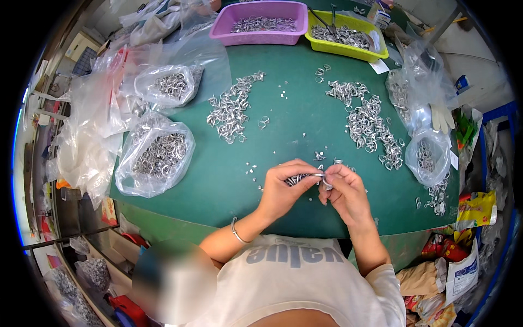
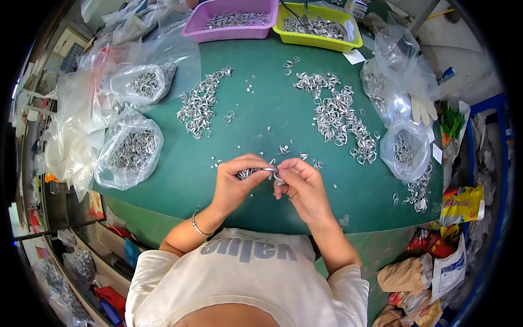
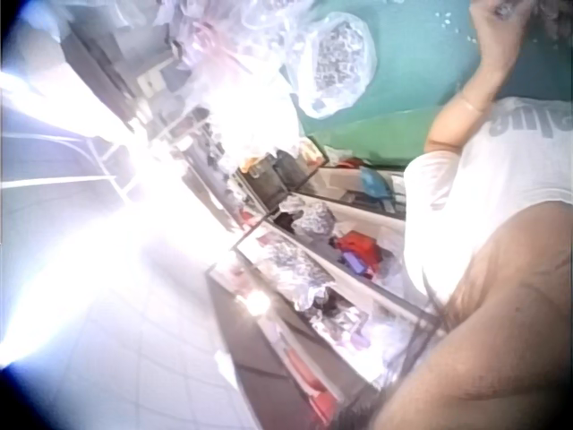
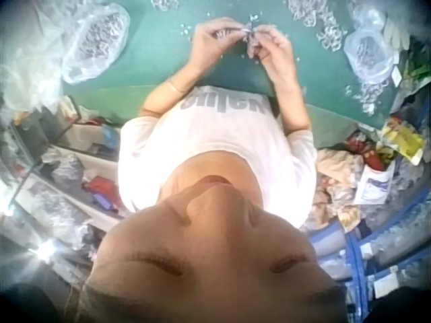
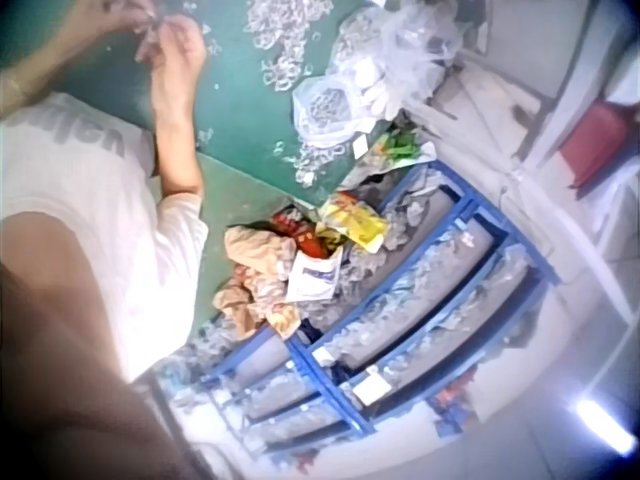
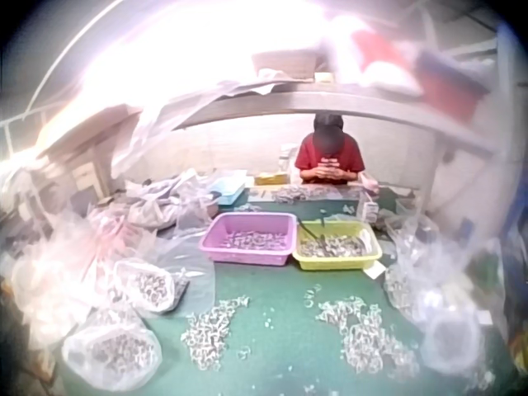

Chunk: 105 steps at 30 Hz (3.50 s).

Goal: The person repeatedly picks up small metal rings and fasteners from a green worktable, joins them by hand, and places the assembled units into a clear plastic bag. The person also spreads and reorganizes loose parts across the table to access new items. No tools are used; all handling is done by hand.

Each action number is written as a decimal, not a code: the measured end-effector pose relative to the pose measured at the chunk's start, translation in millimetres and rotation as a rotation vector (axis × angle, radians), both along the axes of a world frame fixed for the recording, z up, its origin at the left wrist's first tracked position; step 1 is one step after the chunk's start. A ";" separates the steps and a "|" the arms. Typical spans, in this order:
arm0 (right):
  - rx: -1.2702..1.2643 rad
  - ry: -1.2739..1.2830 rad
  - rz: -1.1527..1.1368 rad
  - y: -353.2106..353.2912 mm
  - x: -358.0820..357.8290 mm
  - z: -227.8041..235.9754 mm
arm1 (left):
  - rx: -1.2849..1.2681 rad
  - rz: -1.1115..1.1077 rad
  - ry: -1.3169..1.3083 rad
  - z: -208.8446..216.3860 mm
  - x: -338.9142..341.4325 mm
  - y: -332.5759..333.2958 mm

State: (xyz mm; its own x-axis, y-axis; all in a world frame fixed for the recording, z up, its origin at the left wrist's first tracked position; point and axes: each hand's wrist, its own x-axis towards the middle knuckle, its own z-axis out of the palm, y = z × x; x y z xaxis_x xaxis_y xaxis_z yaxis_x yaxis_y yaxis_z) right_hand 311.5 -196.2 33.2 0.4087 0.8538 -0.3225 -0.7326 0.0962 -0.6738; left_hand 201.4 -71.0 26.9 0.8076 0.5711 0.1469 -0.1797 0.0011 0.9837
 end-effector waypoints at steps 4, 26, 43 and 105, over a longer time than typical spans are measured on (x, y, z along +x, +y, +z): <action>-0.056 -0.084 0.020 0.5 -2.4 0.4 | 0.072 0.070 0.018 2.4 2.0 -4.9; -0.241 -1.127 -0.056 1.1 -7.6 11.2 | -0.002 0.098 0.096 10.7 -4.4 -3.1; -0.284 -1.426 0.148 7.3 -0.2 -21.3 | -0.549 -0.151 0.391 -38.0 -12.5 10.0; -0.113 -1.155 0.419 135.8 -31.3 -36.5 | -0.252 0.828 -0.130 7.7 -116.5 134.1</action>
State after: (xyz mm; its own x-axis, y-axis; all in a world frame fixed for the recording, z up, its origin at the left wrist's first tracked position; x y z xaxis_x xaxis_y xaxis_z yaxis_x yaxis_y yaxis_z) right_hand 280.2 -60.4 -3.3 0.2045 0.9783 -0.0345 0.3381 -0.1037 -0.9354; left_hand 84.9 63.1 34.6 0.1043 0.9945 -0.0006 -0.3302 0.0352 0.9433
